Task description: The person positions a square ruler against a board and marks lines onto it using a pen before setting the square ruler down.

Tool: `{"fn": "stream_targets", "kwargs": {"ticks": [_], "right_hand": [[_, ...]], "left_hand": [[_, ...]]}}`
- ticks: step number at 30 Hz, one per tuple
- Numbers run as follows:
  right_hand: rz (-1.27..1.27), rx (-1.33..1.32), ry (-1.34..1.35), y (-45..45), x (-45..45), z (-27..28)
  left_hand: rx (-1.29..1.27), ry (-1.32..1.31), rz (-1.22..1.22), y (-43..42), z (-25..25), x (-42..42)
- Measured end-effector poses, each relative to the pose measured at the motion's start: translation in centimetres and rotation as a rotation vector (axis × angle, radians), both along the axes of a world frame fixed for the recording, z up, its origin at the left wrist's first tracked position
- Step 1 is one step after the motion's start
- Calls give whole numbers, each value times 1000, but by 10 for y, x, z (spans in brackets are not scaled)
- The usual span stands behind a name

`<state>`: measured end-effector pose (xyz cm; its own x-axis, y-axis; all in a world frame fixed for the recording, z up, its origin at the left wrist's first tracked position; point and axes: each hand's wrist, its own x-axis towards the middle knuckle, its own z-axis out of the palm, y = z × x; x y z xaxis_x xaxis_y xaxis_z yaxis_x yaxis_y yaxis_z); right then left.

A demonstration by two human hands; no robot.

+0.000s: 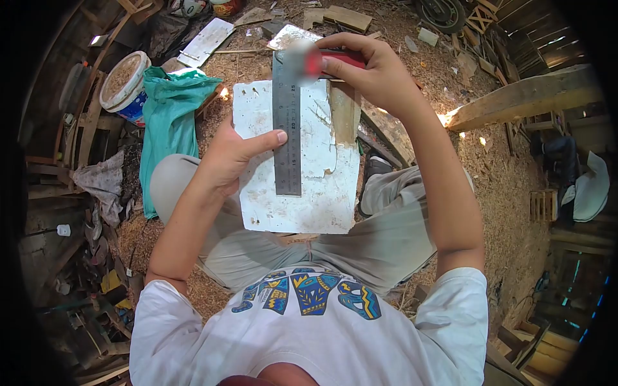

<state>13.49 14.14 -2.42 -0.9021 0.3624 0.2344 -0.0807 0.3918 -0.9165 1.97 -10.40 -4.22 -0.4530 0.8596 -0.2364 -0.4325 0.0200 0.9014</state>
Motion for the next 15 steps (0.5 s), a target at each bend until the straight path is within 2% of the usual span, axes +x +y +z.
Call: {"fn": "stream_targets", "kwargs": {"ticks": [15], "right_hand": [[-14,-103,-28,-8,1,3]], "left_hand": [[-32,16,-34,-1,-5,-3]]}}
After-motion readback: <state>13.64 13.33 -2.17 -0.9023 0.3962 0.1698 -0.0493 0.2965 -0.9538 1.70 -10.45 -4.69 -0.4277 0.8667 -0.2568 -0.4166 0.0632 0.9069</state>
